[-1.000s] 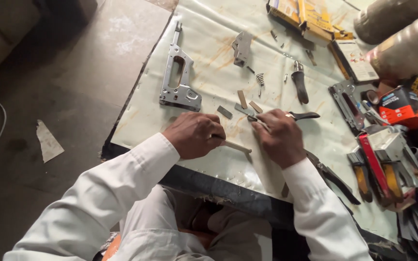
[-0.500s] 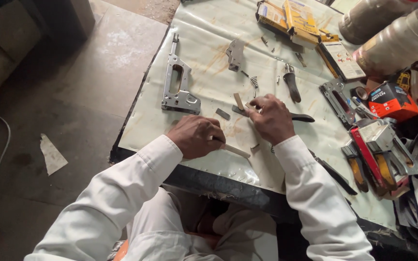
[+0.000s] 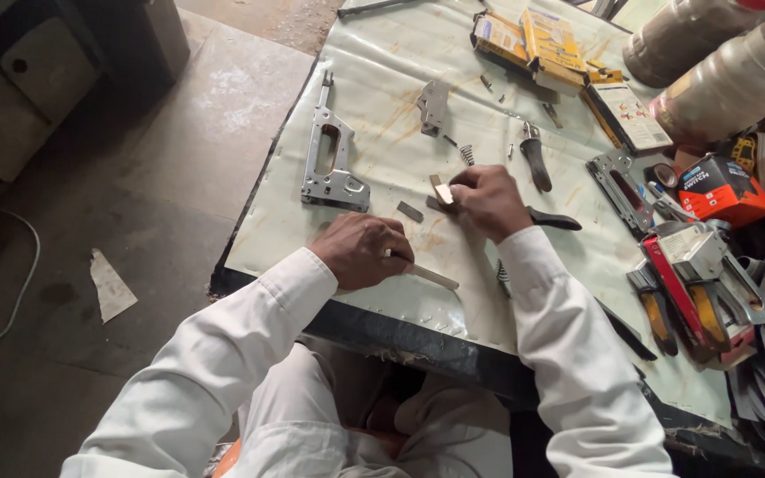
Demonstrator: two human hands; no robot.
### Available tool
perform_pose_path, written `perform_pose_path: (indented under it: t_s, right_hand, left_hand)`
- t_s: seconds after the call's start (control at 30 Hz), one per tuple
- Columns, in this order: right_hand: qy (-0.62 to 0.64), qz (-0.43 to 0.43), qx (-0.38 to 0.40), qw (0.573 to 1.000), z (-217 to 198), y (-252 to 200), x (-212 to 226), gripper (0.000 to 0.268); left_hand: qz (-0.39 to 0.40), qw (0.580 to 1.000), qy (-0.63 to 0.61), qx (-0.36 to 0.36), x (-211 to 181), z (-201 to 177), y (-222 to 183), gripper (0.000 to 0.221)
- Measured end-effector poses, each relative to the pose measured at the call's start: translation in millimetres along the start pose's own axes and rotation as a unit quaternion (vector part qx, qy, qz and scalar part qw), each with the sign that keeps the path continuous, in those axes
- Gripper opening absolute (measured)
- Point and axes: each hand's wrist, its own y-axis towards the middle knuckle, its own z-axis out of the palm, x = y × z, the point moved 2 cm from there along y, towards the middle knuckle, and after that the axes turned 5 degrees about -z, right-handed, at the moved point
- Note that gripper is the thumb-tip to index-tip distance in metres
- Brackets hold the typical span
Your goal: Cleaning and examining metal parts of a disassembled heavy-duty stapler.
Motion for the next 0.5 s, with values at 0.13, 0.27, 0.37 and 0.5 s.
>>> perform_pose_path:
  t_s: [0.13,0.27,0.37,0.5]
  right_hand:
    - [-0.037,0.056,0.045,0.997,4,11,23,0.027]
    - [0.007,0.077,0.091,0.993,11,25,13,0.026]
    - [0.073,0.025,0.102,0.992,6,28,-4,0.027]
    - [0.058,-0.014,0.144,0.988,0,21,-11,0.03]
  left_hand:
    - [0.001,1.0,0.003,0.0,0,0,-1,0.021]
    - [0.006,1.0,0.0,-0.004,1,1,-1,0.021]
    - [0.006,1.0,-0.008,-0.003,1,0,-1,0.022]
    - [0.005,1.0,-0.016,-0.001,2,1,-2,0.022]
